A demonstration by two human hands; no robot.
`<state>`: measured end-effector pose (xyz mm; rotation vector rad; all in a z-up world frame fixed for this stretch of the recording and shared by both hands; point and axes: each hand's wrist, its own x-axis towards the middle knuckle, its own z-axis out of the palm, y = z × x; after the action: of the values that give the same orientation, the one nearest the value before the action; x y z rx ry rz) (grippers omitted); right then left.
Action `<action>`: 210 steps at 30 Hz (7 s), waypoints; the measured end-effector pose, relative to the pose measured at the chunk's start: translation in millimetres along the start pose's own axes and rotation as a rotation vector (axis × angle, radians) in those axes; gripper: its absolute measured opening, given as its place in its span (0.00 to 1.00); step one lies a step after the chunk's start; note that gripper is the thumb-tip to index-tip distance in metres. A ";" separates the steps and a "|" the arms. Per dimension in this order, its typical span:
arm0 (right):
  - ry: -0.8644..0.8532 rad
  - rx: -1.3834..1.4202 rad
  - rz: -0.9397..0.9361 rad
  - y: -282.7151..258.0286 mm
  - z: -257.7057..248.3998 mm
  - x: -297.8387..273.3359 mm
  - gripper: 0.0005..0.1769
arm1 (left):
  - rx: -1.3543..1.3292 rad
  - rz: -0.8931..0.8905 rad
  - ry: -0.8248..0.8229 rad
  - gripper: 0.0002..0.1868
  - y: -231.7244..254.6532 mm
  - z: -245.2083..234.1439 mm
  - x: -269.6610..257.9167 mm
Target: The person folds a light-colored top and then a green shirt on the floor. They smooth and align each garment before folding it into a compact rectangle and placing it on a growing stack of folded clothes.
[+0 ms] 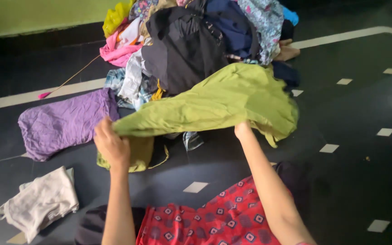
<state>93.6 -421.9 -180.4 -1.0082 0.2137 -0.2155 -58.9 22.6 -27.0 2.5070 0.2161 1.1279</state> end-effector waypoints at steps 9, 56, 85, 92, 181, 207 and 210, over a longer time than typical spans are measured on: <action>-0.015 -0.206 0.377 -20.0 -23.1 -68.2 0.32 | 0.182 -0.120 -0.157 0.31 -54.0 12.5 -97.8; -1.573 -1.497 0.232 26.4 -29.4 -214.5 0.09 | 0.058 -0.243 -0.920 0.24 -159.6 128.8 -82.1; -0.140 -1.963 -0.356 22.5 23.5 -85.1 0.32 | 0.477 -0.240 -0.531 0.20 -56.8 99.9 -106.0; -0.704 -1.533 -0.519 63.5 113.5 -206.8 0.25 | 0.088 -0.065 -0.584 0.22 -20.7 154.6 -101.1; -0.286 -2.071 -0.262 -14.2 -45.7 70.4 0.48 | 0.285 -0.161 -0.483 0.32 -123.6 175.5 -52.5; -0.982 -1.555 -0.564 51.2 116.7 -250.6 0.43 | -0.020 0.039 -0.837 0.29 16.6 134.5 -95.5; -1.060 -1.531 -0.485 38.9 113.8 -263.1 0.47 | 0.048 0.090 -0.743 0.30 18.2 142.3 -99.2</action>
<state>-124.0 -236.9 -134.4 -2.5282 -1.0176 0.1292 -19.1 -62.6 -173.9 2.8003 -0.0779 0.1598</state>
